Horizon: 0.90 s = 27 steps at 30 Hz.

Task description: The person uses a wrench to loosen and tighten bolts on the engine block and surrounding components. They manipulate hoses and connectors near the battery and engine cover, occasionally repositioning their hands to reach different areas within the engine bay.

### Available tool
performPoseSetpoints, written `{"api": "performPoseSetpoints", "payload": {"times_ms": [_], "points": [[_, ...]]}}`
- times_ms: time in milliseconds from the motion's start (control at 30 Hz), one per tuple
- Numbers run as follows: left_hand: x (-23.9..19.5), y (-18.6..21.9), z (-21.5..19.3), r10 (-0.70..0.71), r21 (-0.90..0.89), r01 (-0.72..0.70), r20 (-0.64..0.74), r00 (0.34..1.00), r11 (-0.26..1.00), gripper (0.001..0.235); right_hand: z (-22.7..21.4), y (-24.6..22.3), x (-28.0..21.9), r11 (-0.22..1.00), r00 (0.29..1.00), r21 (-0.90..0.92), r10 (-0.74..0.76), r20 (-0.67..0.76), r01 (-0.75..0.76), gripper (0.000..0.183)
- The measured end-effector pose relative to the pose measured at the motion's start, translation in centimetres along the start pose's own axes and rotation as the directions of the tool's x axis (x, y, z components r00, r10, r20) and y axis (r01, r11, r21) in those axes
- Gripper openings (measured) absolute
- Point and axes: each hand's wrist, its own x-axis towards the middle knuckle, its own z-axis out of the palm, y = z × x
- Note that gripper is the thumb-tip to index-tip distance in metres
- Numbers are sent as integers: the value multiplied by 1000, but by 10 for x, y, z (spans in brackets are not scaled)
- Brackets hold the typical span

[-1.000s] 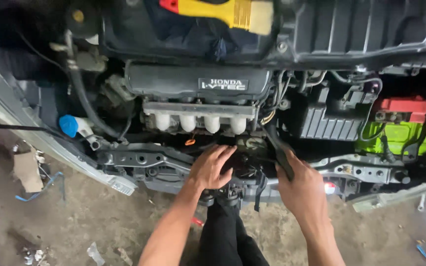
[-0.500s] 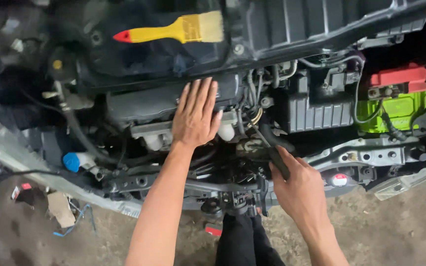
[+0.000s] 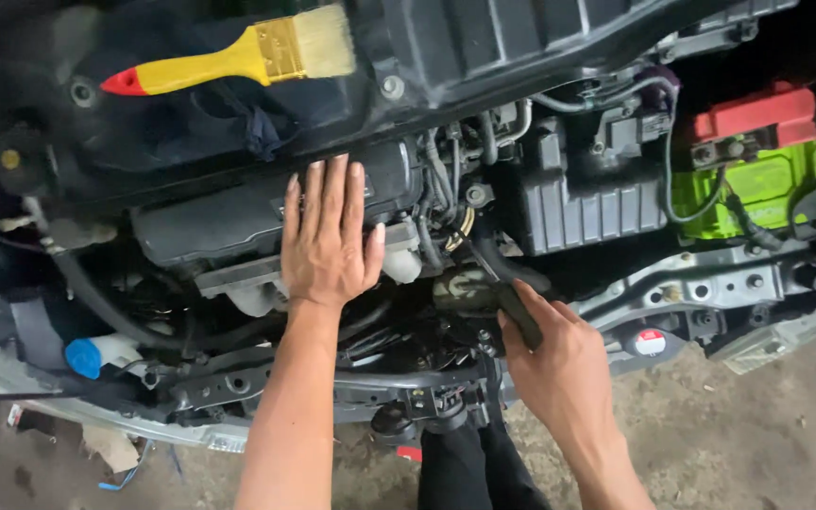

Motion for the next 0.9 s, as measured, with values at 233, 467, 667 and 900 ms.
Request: {"api": "performPoseSetpoints", "payload": {"times_ms": [233, 467, 667, 900], "points": [[3, 2, -6, 0, 23, 1, -22, 1000, 1000, 75, 14, 0, 16, 975, 995, -202, -83, 51, 92, 55], [-1, 1, -3, -3, 16, 4, -33, 999, 1000, 75, 9, -25, 2, 965, 981, -238, 143, 134, -108, 56], [-3, -1, -3, -8, -30, 6, -43, 999, 1000, 73, 32, -6, -10, 979, 998, -195, 57, -4, -56, 58], [-4, -3, -5, -9, -34, 8, -38, 999, 999, 74, 56, 9, 2, 966, 997, -256, -52, -55, 36, 58]]}}
